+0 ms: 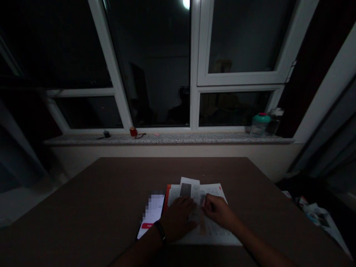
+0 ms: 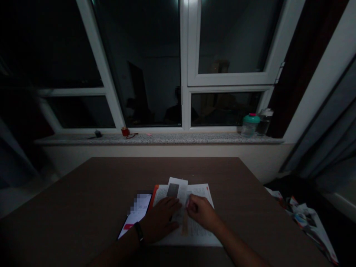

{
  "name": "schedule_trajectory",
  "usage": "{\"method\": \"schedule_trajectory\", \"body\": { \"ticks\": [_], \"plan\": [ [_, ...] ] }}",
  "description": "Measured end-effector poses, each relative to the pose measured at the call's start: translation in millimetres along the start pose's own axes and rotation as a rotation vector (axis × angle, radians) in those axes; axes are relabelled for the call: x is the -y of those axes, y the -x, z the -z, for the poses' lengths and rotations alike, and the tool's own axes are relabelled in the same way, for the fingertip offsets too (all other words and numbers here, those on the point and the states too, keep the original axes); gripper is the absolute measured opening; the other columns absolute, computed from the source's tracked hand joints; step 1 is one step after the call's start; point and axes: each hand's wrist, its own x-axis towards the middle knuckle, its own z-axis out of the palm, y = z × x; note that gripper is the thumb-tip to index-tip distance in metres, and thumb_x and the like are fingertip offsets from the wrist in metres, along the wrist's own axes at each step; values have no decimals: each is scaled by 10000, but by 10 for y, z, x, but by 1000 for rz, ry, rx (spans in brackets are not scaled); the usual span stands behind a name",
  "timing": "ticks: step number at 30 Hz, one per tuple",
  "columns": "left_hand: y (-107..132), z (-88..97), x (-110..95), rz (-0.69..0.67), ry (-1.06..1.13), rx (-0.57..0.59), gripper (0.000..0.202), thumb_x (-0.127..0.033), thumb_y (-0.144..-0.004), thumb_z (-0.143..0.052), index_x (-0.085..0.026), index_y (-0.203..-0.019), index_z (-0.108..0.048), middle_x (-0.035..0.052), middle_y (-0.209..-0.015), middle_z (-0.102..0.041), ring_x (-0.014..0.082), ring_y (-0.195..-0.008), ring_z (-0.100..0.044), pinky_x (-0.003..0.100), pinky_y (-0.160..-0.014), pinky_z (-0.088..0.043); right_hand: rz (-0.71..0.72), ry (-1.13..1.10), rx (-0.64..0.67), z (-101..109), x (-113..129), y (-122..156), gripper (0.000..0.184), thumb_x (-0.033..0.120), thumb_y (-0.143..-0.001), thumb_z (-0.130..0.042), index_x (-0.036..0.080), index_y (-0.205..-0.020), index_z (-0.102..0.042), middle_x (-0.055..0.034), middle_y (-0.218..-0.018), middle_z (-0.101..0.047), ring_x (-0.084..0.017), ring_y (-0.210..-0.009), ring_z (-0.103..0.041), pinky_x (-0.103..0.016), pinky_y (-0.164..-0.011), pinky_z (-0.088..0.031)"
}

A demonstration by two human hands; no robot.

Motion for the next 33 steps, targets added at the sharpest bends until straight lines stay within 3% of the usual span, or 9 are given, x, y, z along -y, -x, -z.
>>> {"method": "schedule_trajectory", "body": {
  "ticks": [6, 12, 21, 26, 29, 33],
  "plan": [
    [-19, 87, -67, -62, -42, 31, 377, -296, -877, -664, -229, -1223, -530, 63, -1188, -565, 275, -1116, -507, 389, -943, -422, 28, 26, -33, 8, 4, -8, 194, 131, -778, -579, 216, -667, -444, 46, -638, -532, -119, -595, -503, -207, -554, -354],
    [-23, 112, -57, -128, -67, 63, 233, -278, -889, -662, -248, -1109, -592, 45, -1127, -558, 258, -1063, -525, 355, -869, -443, 22, 23, -8, -18, 46, 7, 173, 127, -772, -581, 214, -676, -466, 53, -621, -521, -112, -577, -493, -198, -540, -343],
    [-38, 88, -35, -65, 14, 70, 361, -287, -833, -734, -254, -1147, -559, 33, -1214, -537, 251, -1127, -506, 358, -934, -425, 69, 63, 112, -28, 144, 31, 149, 76, -728, -567, 209, -707, -503, 52, -654, -530, -118, -618, -516, -195, -567, -348],
    [-31, 80, -54, 13, 6, 17, 443, -353, -832, -724, -246, -1220, -538, 56, -1280, -527, 279, -1183, -468, 408, -999, -385, 53, 94, 84, -35, 126, 32, 150, 72, -732, -557, 215, -745, -514, 40, -694, -558, -127, -644, -534, -206, -583, -363],
    [-23, 32, -24, 133, -20, -51, 397, -379, -881, -661, -222, -1228, -546, 79, -1312, -512, 301, -1207, -441, 435, -1006, -376, 63, 55, 50, -4, 164, 39, 158, 84, -748, -558, 223, -761, -485, 23, -757, -598, -144, -704, -569, -225, -635, -404],
    [-18, -10, 23, 184, -54, -98, 326, -354, -960, -551, -218, -1256, -552, 92, -1310, -512, 305, -1200, -443, 447, -1001, -377, 140, -56, 123, 37, 237, 51, 217, 63, -733, -573, 235, -808, -463, 10, -870, -651, -157, -803, -608, -244, -720, -438]
  ]
}}
